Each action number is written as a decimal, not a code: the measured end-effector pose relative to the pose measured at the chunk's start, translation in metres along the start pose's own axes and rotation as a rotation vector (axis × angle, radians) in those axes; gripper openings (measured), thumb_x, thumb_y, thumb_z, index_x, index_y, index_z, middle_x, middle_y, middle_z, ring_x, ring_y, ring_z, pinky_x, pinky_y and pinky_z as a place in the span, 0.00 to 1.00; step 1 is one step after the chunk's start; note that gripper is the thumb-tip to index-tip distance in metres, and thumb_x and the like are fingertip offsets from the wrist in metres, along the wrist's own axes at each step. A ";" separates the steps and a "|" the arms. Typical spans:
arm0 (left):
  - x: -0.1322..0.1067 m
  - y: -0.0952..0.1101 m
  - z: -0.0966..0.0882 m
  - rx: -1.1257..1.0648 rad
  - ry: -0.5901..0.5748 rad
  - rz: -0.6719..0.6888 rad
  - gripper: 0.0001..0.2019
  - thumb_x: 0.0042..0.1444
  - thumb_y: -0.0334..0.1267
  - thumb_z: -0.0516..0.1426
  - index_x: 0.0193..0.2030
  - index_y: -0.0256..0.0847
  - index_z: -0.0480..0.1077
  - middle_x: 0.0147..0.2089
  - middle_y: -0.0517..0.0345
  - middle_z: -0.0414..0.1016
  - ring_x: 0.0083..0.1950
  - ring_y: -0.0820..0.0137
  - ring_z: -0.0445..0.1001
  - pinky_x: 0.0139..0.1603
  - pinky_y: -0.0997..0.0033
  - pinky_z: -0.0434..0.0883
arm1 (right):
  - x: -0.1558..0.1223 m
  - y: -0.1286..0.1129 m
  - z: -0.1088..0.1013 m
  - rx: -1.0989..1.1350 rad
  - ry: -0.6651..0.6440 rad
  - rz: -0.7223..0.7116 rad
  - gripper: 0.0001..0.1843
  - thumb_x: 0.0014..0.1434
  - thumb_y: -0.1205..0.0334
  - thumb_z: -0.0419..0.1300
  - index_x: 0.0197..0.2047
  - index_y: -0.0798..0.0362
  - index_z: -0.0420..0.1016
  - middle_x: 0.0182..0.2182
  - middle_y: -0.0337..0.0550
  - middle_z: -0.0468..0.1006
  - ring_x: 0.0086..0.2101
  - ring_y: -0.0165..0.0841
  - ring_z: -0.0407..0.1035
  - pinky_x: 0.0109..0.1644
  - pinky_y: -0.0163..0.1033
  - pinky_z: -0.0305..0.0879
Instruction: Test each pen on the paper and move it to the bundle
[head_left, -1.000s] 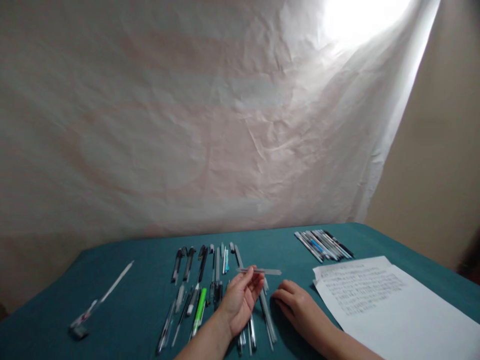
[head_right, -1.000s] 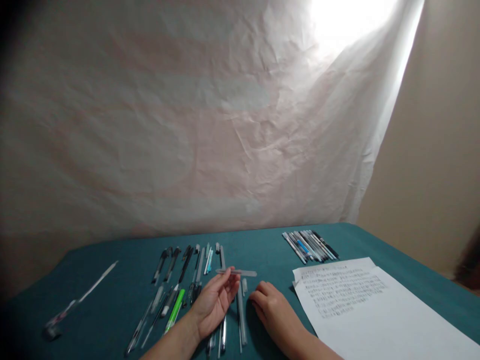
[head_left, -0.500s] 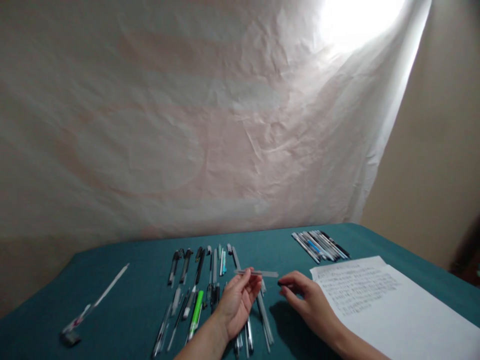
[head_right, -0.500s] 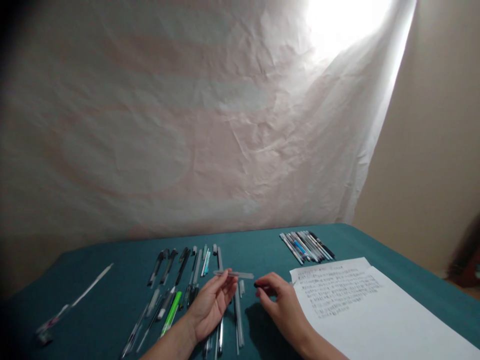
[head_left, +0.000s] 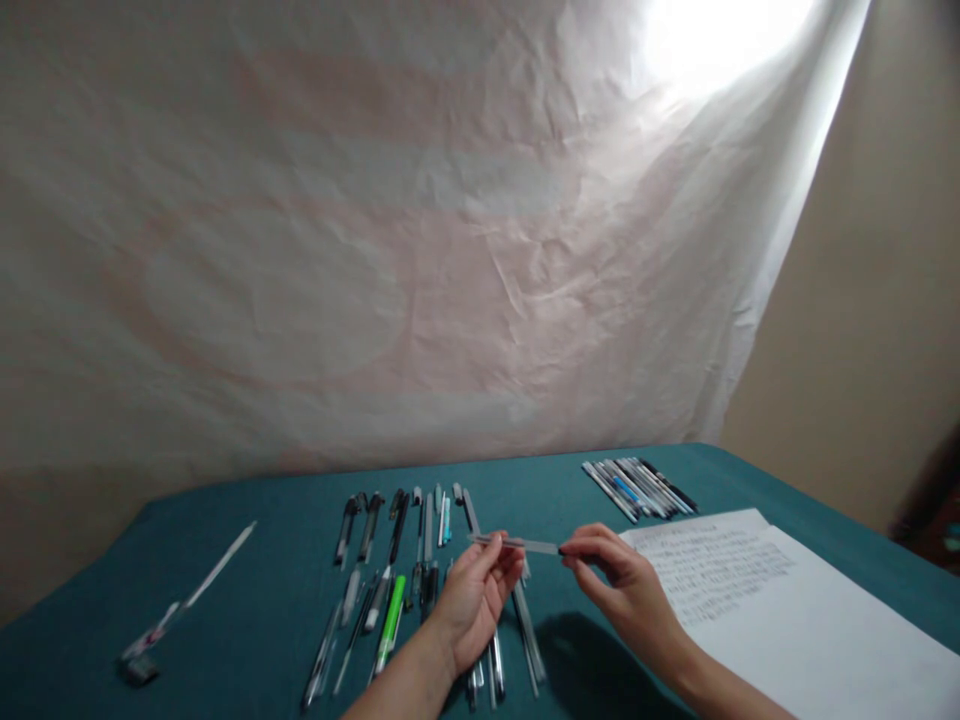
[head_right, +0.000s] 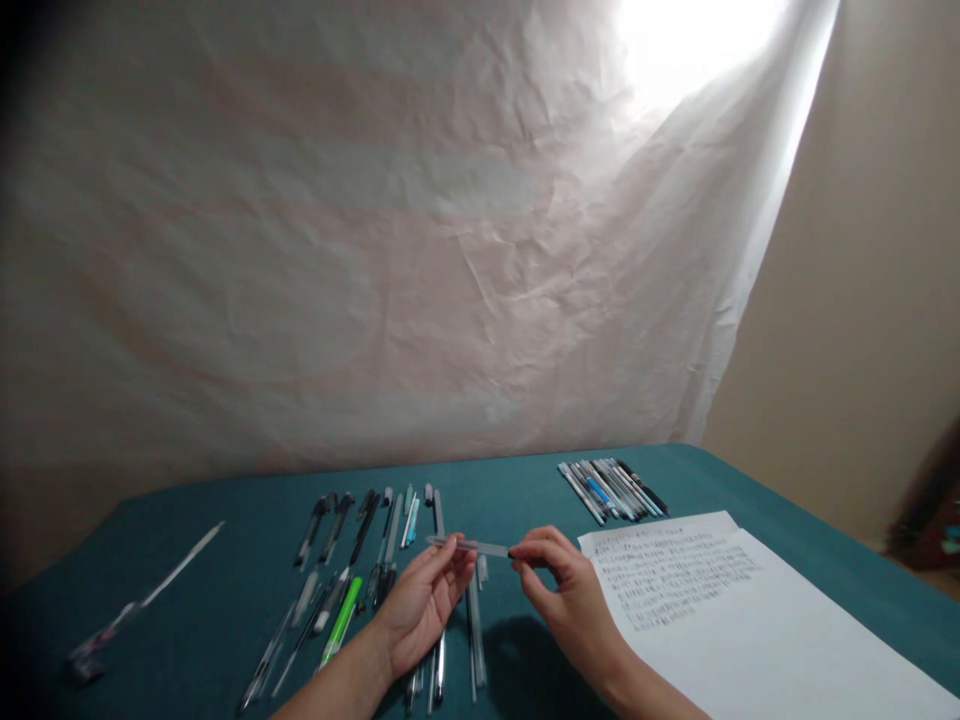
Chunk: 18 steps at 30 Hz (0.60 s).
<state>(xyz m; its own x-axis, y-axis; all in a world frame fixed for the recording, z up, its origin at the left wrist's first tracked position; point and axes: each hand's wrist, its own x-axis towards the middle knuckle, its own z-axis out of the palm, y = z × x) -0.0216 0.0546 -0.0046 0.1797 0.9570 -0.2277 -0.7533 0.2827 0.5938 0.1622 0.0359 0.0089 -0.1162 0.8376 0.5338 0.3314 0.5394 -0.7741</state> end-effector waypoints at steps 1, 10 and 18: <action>0.000 0.000 0.000 0.002 0.000 0.001 0.02 0.56 0.26 0.53 0.35 0.32 0.66 0.33 0.49 0.74 0.32 0.72 0.76 0.35 0.73 0.75 | 0.000 0.000 0.000 -0.001 0.002 -0.003 0.08 0.55 0.59 0.56 0.33 0.52 0.74 0.33 0.44 0.71 0.35 0.34 0.67 0.39 0.37 0.65; -0.001 -0.001 0.000 0.043 -0.008 0.018 0.02 0.56 0.25 0.53 0.36 0.32 0.65 0.34 0.50 0.74 0.32 0.73 0.75 0.36 0.74 0.74 | -0.002 -0.001 0.001 0.003 0.003 -0.003 0.06 0.56 0.61 0.56 0.34 0.53 0.72 0.33 0.44 0.71 0.34 0.33 0.67 0.39 0.36 0.64; 0.000 -0.001 -0.001 0.064 -0.030 0.016 0.01 0.56 0.27 0.54 0.35 0.32 0.65 0.34 0.50 0.73 0.33 0.73 0.75 0.37 0.74 0.74 | -0.002 -0.001 0.003 0.036 -0.002 0.011 0.05 0.56 0.61 0.56 0.34 0.53 0.71 0.32 0.43 0.70 0.33 0.33 0.67 0.37 0.35 0.65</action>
<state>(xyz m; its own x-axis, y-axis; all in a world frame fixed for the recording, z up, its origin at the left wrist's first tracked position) -0.0215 0.0541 -0.0061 0.1875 0.9626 -0.1953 -0.7141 0.2702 0.6458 0.1592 0.0337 0.0069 -0.1149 0.8436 0.5246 0.2985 0.5330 -0.7917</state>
